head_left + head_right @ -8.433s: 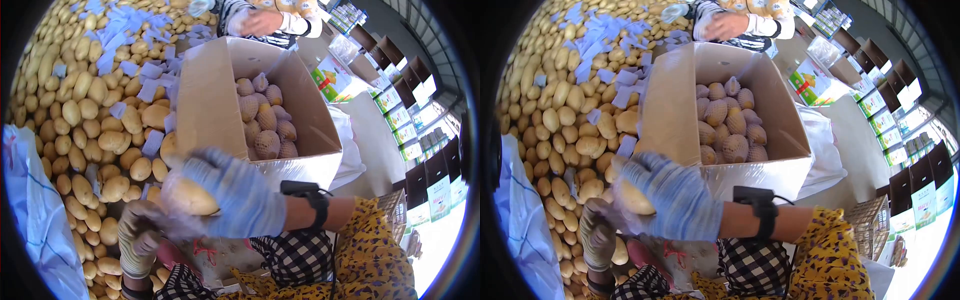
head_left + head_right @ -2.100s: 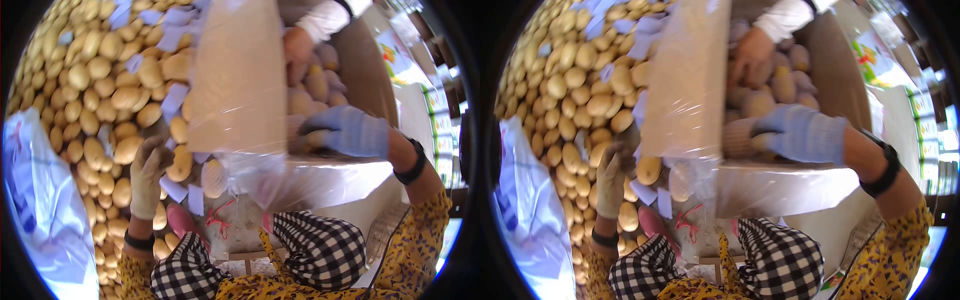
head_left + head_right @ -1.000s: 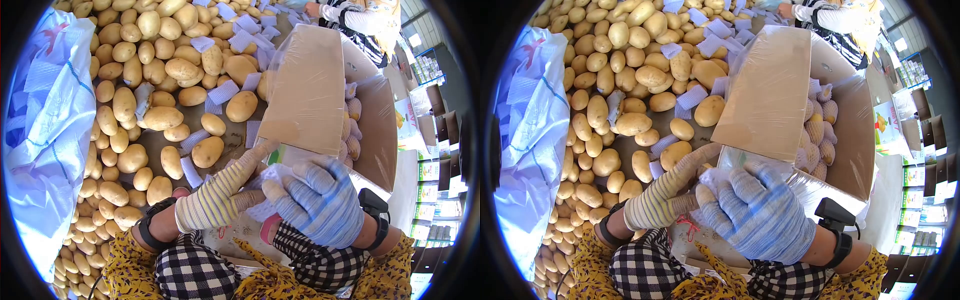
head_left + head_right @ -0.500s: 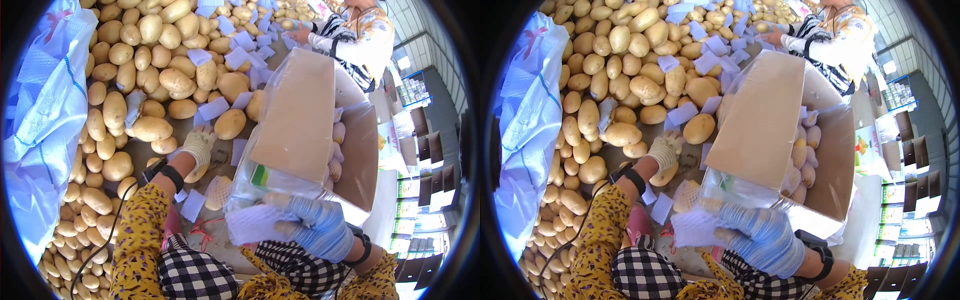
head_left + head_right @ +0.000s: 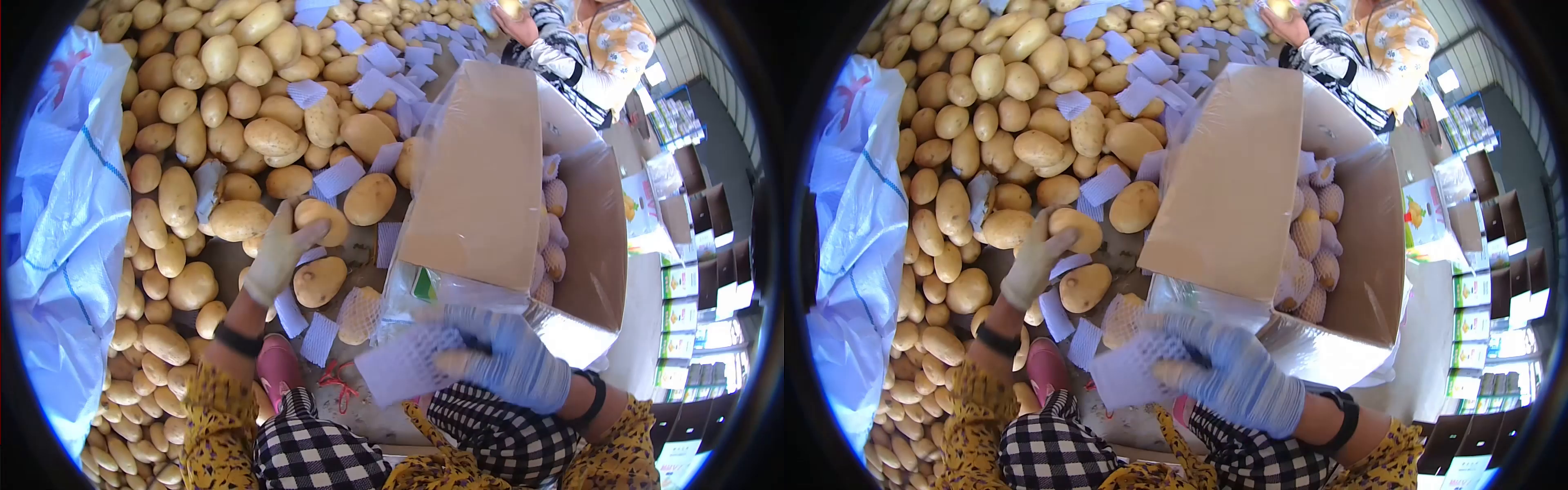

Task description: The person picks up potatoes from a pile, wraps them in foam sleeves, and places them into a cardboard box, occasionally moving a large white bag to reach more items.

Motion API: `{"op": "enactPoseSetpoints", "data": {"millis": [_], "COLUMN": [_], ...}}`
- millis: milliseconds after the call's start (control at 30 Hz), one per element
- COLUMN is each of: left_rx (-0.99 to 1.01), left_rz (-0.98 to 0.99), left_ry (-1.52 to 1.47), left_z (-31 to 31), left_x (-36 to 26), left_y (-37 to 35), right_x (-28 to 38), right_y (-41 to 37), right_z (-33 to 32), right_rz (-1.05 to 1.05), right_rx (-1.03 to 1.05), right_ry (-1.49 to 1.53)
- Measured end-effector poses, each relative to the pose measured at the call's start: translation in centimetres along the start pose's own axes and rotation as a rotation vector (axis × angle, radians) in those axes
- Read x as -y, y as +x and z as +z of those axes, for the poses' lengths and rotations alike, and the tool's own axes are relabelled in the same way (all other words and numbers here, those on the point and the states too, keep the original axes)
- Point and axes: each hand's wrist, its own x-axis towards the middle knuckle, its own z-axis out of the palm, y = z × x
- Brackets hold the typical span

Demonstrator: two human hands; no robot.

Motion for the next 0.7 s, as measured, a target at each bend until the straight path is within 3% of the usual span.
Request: {"op": "enactPoseSetpoints", "data": {"millis": [67, 100, 167, 233, 333, 367, 400, 500, 533, 633, 700], "left_rx": [0.198, 0.269, 0.456, 0.623, 0.515, 0.388, 0.439, 0.633, 0.801, 0.548, 0.333], "left_rz": [0.223, 0.265, 0.181, 0.283, 0.197, 0.05, -0.059, -0.511, -0.157, -0.166, 0.005], "left_ry": [-0.321, -0.284, -0.38, -0.174, -0.332, -0.579, -0.352, -0.437, 0.151, -0.235, -0.462], "left_z": [3.3, 4.4, 6.2, 7.1, 6.4, 6.5, 6.7, 3.1, 3.7, 6.3, 6.9], "left_x": [-4.1, -5.1, -6.2, -6.5, -5.5, -5.7, -6.4, 1.8, 1.3, -4.3, -5.3], "left_y": [-4.7, -6.1, -8.9, -9.9, -9.5, -9.9, -10.3, -9.1, -9.1, -10.8, -10.5], "right_x": [-0.7, -0.4, 0.2, 0.2, 0.4, 0.8, 1.1, 0.7, 0.4, 0.3, -0.1], "right_y": [0.6, 0.6, 0.9, 0.9, -0.3, -0.8, -0.9, 0.2, 0.5, 0.5, 0.4], "right_z": [-0.4, -0.1, 1.1, 1.2, 0.5, 0.5, 0.6, 1.2, 1.3, 0.7, 0.2], "right_rz": [-0.005, -0.002, -0.017, -0.037, -0.06, -0.074, -0.084, -0.133, -0.13, -0.182, -0.31], "right_rx": [-0.014, 0.024, 0.098, 0.09, -0.053, -0.027, 0.009, 0.037, 0.04, -0.046, -0.207], "right_ry": [0.219, 0.466, 0.957, 0.835, 0.661, 0.692, 0.722, 0.698, 0.697, 0.604, 0.346]}}
